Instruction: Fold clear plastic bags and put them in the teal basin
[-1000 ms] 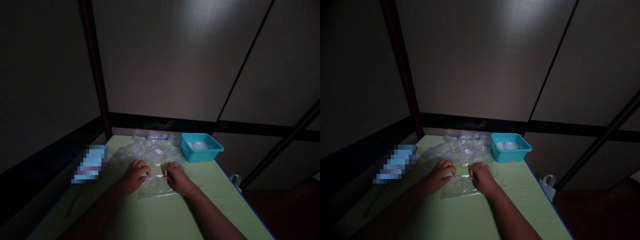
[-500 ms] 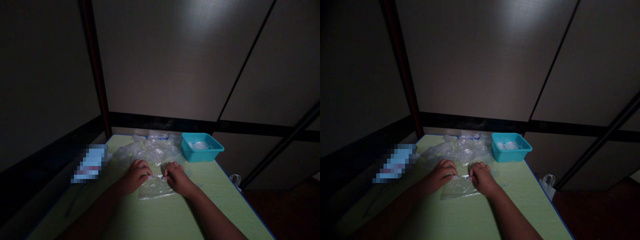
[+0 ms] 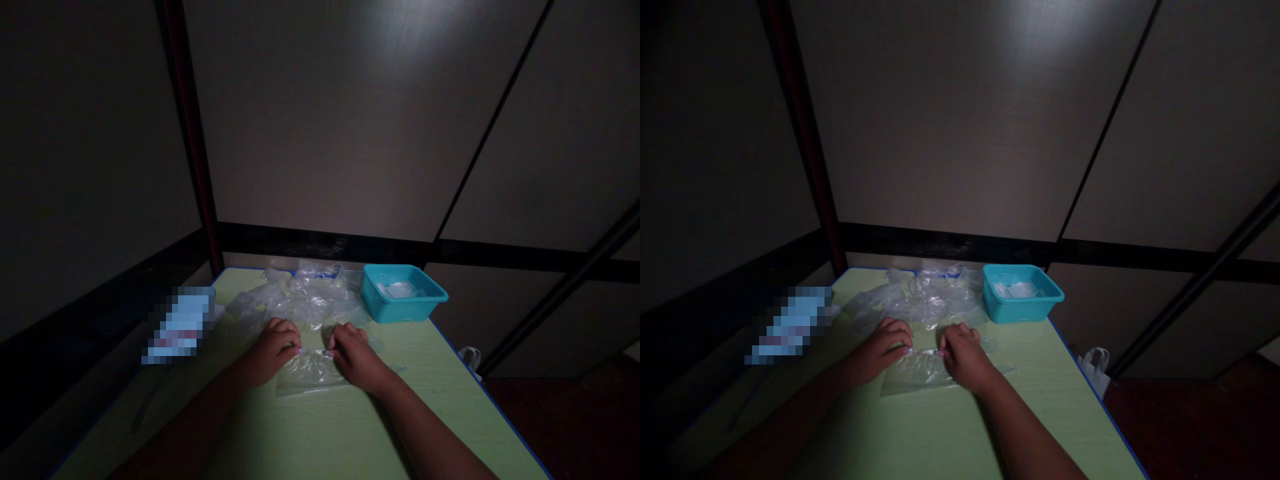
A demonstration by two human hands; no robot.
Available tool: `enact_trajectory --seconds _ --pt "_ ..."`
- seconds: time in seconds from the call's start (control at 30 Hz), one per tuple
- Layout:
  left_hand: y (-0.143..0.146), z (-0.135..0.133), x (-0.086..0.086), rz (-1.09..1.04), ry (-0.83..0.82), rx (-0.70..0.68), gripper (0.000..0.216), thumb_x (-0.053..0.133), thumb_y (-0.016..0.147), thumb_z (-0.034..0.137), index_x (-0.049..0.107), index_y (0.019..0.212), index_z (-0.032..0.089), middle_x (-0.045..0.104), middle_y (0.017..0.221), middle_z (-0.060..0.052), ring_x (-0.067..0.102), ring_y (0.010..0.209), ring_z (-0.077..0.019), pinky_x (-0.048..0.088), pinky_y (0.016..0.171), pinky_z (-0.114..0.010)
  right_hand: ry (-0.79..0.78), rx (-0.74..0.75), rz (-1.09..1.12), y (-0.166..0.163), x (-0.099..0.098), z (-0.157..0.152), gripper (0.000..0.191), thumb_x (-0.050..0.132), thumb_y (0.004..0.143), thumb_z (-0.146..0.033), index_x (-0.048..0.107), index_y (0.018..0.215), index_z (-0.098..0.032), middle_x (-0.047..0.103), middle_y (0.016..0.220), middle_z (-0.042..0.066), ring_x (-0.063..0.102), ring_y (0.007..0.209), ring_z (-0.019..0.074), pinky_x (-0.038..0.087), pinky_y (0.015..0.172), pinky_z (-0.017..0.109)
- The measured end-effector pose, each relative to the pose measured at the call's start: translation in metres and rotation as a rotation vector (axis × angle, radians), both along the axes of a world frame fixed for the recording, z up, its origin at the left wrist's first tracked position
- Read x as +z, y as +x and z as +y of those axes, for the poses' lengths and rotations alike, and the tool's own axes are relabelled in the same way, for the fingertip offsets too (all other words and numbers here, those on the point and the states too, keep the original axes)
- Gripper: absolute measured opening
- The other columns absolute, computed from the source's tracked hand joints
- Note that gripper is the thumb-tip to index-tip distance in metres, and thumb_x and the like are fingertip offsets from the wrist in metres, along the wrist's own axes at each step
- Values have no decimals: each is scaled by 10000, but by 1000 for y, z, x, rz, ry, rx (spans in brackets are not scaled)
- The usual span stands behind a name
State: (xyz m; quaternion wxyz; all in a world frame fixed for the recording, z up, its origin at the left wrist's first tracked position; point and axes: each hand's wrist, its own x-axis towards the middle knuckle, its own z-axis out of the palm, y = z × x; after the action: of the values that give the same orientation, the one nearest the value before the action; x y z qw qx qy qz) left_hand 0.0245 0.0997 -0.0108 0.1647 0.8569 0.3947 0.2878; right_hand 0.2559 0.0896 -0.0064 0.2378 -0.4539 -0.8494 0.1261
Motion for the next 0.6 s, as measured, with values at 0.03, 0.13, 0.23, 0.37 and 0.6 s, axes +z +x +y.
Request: enact_trajectory --seconds 0.03,0.13,0.23,0.37,0.6 --pt "0 0 -1 -3 0 1 106 509 825 257 598 785 214 568 907 -10 451 950 -173 352 860 -291 9 -4 -7 0 0 0 144 491 718 -105 484 822 -205 528 818 3 432 871 179 268 738 282" --pt "0 2 -3 -12 -5 -4 104 509 825 247 598 782 212 575 904 -10 457 943 -171 356 854 -291 36 -8 -26 -1 -1 -1 124 481 737 -115 483 823 -204 526 818 8 432 869 179 274 739 285" --pt "0 3 -5 -33 -7 -1 89 518 816 229 595 777 208 580 899 -9 463 938 -170 357 853 -292 65 -17 -46 -2 -2 -1 96 475 754 -132 479 819 -203 522 813 12 432 855 180 282 738 289" --pt "0 4 -8 -56 -3 -5 71 533 805 215 586 759 202 582 887 -11 469 932 -171 360 846 -293 110 -44 -82 -4 -2 -2 54 468 777 -170 470 820 -202 518 813 16 428 847 184 288 737 295" --pt "2 6 -14 -57 48 33 67 567 770 218 575 706 201 563 877 -12 462 933 -182 360 838 -307 155 -63 -145 -6 -1 -5 38 466 787 -205 457 824 -203 519 818 20 422 854 191 283 734 298"
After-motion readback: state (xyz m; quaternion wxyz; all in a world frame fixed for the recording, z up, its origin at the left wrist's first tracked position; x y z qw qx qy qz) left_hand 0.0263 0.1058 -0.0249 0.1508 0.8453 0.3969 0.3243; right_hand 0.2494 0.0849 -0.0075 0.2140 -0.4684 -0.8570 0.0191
